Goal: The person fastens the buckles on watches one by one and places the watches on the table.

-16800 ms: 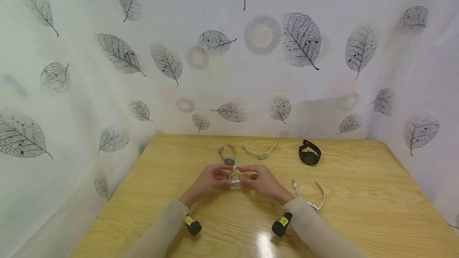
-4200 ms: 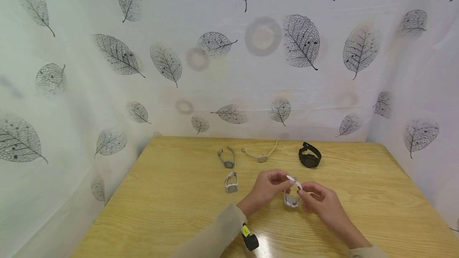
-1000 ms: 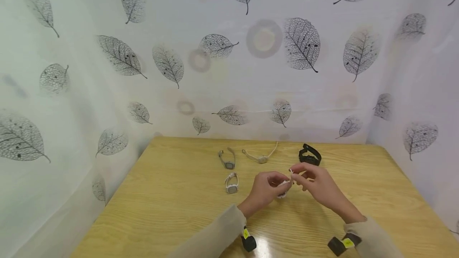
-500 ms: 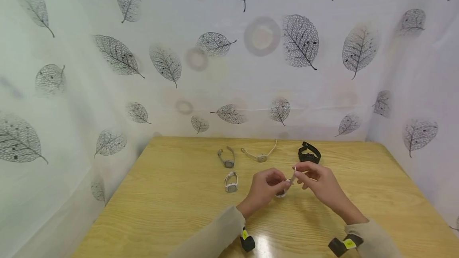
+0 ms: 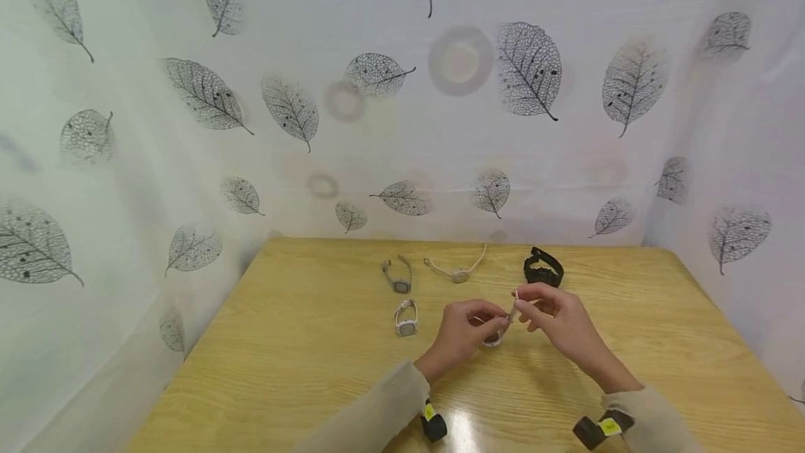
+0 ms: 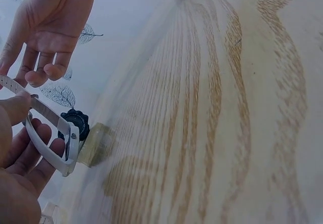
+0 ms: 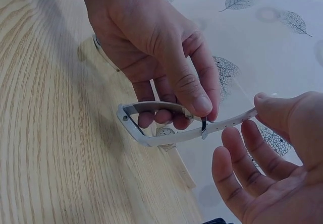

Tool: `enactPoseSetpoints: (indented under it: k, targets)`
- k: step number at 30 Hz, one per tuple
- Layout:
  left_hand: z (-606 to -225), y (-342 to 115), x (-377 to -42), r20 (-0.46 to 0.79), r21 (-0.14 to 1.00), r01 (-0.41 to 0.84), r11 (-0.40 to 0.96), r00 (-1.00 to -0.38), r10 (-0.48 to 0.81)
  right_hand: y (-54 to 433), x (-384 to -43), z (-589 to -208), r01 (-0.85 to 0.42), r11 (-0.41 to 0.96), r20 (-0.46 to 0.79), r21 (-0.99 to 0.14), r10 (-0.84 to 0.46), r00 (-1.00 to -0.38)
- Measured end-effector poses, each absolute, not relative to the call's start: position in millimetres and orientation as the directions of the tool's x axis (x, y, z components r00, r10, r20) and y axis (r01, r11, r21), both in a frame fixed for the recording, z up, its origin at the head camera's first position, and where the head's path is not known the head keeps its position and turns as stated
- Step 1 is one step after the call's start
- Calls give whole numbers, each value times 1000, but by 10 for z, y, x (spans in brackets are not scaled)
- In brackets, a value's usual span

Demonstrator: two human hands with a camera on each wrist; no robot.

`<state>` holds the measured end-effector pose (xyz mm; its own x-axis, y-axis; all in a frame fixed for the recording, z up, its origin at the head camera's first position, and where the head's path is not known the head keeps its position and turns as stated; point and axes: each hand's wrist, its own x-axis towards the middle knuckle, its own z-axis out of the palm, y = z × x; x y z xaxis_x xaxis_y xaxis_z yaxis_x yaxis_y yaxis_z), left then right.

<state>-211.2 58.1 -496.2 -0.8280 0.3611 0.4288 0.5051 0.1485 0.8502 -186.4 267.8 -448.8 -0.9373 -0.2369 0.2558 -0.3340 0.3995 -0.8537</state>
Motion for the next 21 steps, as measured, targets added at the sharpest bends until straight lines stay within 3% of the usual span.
enactPoseSetpoints:
  k: [21]
  targets:
    - [-4979, 571, -2111, 473, 816, 553, 170, -806, 355, 2649, -1880, -4538, -351, 410, 265, -842, -254, -930]
